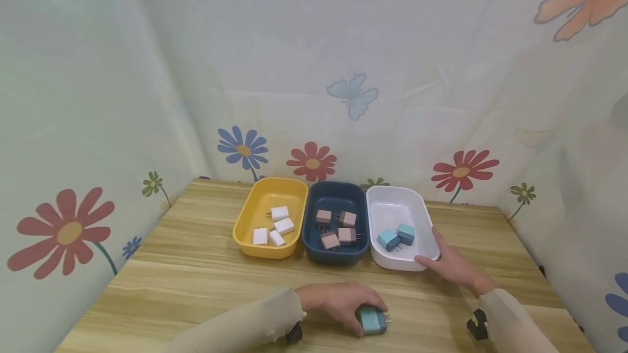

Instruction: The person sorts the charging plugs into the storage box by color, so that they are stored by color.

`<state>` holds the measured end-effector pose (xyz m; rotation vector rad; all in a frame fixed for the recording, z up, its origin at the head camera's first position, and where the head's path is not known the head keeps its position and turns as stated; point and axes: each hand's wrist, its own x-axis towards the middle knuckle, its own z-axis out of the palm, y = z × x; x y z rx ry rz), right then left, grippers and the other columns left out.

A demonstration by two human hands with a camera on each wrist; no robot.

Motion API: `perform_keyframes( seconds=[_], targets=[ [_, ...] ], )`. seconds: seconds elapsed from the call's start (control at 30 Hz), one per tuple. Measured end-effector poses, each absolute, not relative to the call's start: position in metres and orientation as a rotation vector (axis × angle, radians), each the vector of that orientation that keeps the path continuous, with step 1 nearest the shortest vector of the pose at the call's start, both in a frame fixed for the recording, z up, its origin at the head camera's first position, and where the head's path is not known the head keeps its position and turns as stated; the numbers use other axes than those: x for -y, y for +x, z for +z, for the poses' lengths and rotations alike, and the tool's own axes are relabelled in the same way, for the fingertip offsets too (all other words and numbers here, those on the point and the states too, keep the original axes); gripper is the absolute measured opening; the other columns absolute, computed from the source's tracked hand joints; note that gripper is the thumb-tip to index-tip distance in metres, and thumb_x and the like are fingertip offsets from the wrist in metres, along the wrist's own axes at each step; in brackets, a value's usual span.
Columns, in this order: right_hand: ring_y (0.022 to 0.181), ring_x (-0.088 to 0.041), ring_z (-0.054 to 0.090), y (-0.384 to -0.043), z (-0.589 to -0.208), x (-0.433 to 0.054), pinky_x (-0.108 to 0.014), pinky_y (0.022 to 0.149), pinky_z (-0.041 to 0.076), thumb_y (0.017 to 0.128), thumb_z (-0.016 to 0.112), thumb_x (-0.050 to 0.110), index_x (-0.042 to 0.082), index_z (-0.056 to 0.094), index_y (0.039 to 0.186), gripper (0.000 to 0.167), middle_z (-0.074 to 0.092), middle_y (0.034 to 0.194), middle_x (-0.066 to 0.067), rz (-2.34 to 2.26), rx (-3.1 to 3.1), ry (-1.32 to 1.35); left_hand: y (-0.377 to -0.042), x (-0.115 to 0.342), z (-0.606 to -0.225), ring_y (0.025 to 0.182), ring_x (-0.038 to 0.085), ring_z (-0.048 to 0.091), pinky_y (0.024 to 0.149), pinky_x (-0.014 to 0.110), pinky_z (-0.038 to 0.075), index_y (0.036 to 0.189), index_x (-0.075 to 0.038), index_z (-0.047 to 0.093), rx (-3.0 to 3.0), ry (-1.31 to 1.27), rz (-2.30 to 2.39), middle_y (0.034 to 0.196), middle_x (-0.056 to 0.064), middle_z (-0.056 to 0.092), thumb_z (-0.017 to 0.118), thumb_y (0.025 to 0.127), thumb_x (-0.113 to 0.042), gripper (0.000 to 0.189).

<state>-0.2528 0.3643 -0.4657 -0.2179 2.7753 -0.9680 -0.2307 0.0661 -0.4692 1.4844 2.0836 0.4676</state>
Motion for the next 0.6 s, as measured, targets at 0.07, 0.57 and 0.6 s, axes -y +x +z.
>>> perform_keyframes(
  seconds=[0.07,0.57,0.6],
  targets=[
    [0.126,-0.055,0.029,-0.2527,-0.4656,-0.3643,-0.066,0.096,0.03,0.089,0.063,0.043,0.001,-0.008,0.149,0.102,0.014,0.146,-0.037,-0.974,-2.774,-0.216,-0.2311,-0.0665,-0.4688,0.104,-0.005,0.046,0.087,0.009,0.036,0.133,-0.018,0.053,-2.09,1.474,0.466,0.127,-0.013,0.052,0.077,0.081,-0.02,0.058],
    [0.125,-0.056,0.028,-0.2524,-0.4647,-0.3632,-0.066,0.095,0.03,0.089,0.063,0.043,-0.001,-0.008,0.149,0.104,0.012,0.146,-0.038,-0.964,-2.782,-0.209,-0.2379,-0.0608,-0.4681,0.093,-0.004,0.049,0.08,0.01,0.039,0.123,-0.019,0.058,-2.153,1.381,0.511,0.11,-0.016,0.056,0.078,0.079,-0.023,0.048],
    [0.125,-0.056,0.028,-0.2524,-0.4649,-0.3636,-0.067,0.096,0.03,0.089,0.063,0.043,-0.001,-0.008,0.149,0.103,0.012,0.146,-0.038,-0.964,-2.783,-0.211,-0.2387,-0.0596,-0.4679,0.093,-0.004,0.049,0.08,0.01,0.04,0.123,-0.019,0.058,-2.152,1.367,0.52,0.11,-0.016,0.056,0.078,0.08,-0.023,0.048]
  ],
)
